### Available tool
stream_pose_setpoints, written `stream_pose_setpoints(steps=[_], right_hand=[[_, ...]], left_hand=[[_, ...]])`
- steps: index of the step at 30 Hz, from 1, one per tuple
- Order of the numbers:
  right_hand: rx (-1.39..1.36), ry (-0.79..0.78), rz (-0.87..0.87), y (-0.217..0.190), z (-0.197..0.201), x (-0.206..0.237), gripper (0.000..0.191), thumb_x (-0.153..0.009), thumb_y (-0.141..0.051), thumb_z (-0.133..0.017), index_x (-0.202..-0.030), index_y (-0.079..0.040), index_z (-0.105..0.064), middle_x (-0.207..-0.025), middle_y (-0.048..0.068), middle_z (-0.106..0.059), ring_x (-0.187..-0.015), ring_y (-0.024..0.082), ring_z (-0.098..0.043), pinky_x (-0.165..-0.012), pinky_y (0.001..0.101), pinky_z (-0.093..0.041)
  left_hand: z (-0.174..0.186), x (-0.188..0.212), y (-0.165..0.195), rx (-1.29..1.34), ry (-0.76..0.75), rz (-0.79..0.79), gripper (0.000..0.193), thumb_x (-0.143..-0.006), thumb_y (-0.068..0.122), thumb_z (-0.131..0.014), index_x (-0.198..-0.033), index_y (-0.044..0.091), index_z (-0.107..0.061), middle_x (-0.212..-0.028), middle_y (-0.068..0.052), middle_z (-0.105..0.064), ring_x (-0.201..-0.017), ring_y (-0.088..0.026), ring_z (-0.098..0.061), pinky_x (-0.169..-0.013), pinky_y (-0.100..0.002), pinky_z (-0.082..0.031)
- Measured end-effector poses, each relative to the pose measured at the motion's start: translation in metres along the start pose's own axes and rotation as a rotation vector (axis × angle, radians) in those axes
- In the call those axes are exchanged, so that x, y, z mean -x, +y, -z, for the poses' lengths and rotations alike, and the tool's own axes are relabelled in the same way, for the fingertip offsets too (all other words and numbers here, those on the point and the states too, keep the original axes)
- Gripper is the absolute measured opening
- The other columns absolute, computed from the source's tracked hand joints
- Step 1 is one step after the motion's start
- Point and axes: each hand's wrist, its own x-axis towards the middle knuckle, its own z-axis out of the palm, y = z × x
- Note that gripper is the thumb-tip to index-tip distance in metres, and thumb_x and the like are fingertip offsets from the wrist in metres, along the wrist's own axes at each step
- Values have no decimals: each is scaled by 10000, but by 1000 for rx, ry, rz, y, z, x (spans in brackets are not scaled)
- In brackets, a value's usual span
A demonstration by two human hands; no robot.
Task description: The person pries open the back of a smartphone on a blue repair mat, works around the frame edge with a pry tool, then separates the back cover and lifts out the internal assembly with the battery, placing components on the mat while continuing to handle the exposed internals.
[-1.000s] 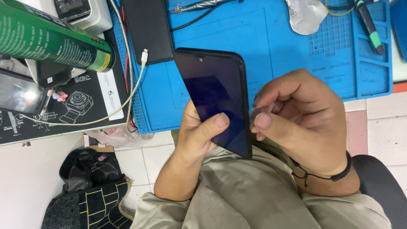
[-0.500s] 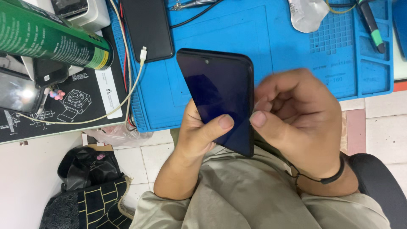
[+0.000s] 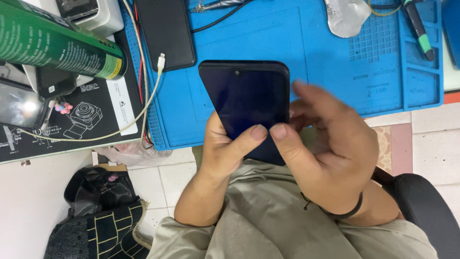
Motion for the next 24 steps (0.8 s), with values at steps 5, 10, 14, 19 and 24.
stream_pose_setpoints(steps=[5,10,14,19,24], right_hand=[[-193,64,-191,0,-1,-1,578,-974,-3,-720,-1473,42,-431,-1196,158,-686,-1011,155,-670,-923,252,-565],[-287,114,-226,9,2,-3,448,-1020,-12,-705,-1406,54,-489,-990,128,-685,-862,116,-648,-769,201,-522],[-194,155,-165,12,0,-2,468,-1005,0,-732,-1395,45,-477,-963,113,-671,-814,98,-628,-741,188,-517],[-139,25,-50,7,0,-4,669,-856,24,-805,-1384,31,-394,-1099,128,-649,-954,137,-672,-787,232,-598],[-298,-51,-66,9,-4,9,735,-818,16,-807,-1411,21,-372,-1162,142,-648,-1035,171,-683,-903,306,-622]], left_hand=[[-1,-1,5,21,4,24,289,-1041,52,-745,-1305,-6,-642,-1214,-90,-727,-1124,-152,-684,-1021,-315,-548],[-3,-2,1,-22,1,49,315,-1029,38,-747,-1320,-2,-634,-1222,-61,-711,-1123,-123,-656,-1008,-287,-529],[-2,0,-2,-24,-13,57,316,-1036,36,-745,-1327,-1,-629,-1226,-59,-707,-1122,-119,-651,-1002,-284,-529],[2,0,-7,156,-33,98,328,-1031,57,-720,-1338,-5,-620,-1232,-100,-704,-1141,-164,-666,-1021,-318,-536],[7,0,-11,360,-19,120,367,-1019,90,-696,-1362,12,-592,-1188,-125,-689,-1071,-193,-675,-945,-354,-560]])
